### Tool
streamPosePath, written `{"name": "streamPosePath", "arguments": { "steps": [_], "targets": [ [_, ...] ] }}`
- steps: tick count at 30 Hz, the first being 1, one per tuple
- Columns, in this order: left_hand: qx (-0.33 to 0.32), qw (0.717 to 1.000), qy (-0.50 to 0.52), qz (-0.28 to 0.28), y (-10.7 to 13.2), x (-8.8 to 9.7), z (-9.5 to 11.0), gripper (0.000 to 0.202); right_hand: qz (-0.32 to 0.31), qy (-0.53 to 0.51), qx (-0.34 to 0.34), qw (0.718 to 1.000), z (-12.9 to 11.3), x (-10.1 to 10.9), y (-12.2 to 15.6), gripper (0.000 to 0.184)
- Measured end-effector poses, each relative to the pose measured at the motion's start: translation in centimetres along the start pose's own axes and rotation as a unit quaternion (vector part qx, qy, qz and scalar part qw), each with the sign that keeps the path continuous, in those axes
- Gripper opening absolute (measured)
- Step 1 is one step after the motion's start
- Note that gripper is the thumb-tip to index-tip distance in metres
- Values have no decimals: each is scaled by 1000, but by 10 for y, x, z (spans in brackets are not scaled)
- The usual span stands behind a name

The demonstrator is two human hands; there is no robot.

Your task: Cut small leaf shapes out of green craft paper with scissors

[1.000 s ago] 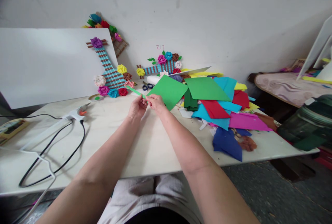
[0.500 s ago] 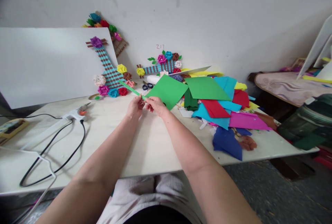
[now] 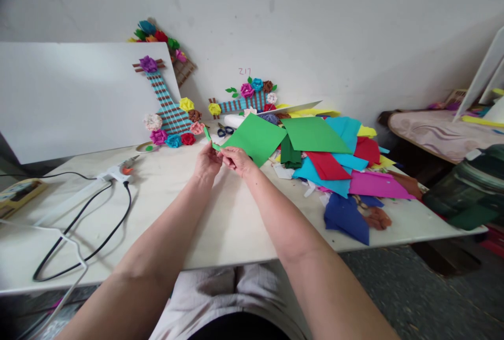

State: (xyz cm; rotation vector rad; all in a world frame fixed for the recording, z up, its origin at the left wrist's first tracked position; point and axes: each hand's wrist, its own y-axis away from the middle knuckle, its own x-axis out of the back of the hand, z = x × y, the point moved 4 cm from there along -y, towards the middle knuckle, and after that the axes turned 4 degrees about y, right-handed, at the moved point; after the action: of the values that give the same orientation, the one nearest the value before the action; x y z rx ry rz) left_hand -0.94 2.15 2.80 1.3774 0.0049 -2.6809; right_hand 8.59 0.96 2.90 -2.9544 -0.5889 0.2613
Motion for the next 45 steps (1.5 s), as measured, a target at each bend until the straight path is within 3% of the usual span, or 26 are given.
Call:
{"name": "streamPosePath", "arguments": {
  "steps": [20,25,30,36,41,45],
  "targets": [
    [-6,998,13,68,-13,26,14,14,5,81,-16,997,7,8,1,20],
    [-28,999,-14,32,-16,29,26,24,-5,92,-23,995,8,10,2,21],
    [-8,999,43,18,-16,30,26,23,-5,102,-24,994,7,10,3,21],
    [-28,993,92,64,-17,42,42,26,-24,121,-38,992,9,18,6,19],
    [22,991,115,59,-17,46,45,32,-34,142,-38,989,8,16,6,17],
    [-6,986,152,74,-18,50,48,28,-39,150,-42,987,8,15,7,17]
  ]
}}
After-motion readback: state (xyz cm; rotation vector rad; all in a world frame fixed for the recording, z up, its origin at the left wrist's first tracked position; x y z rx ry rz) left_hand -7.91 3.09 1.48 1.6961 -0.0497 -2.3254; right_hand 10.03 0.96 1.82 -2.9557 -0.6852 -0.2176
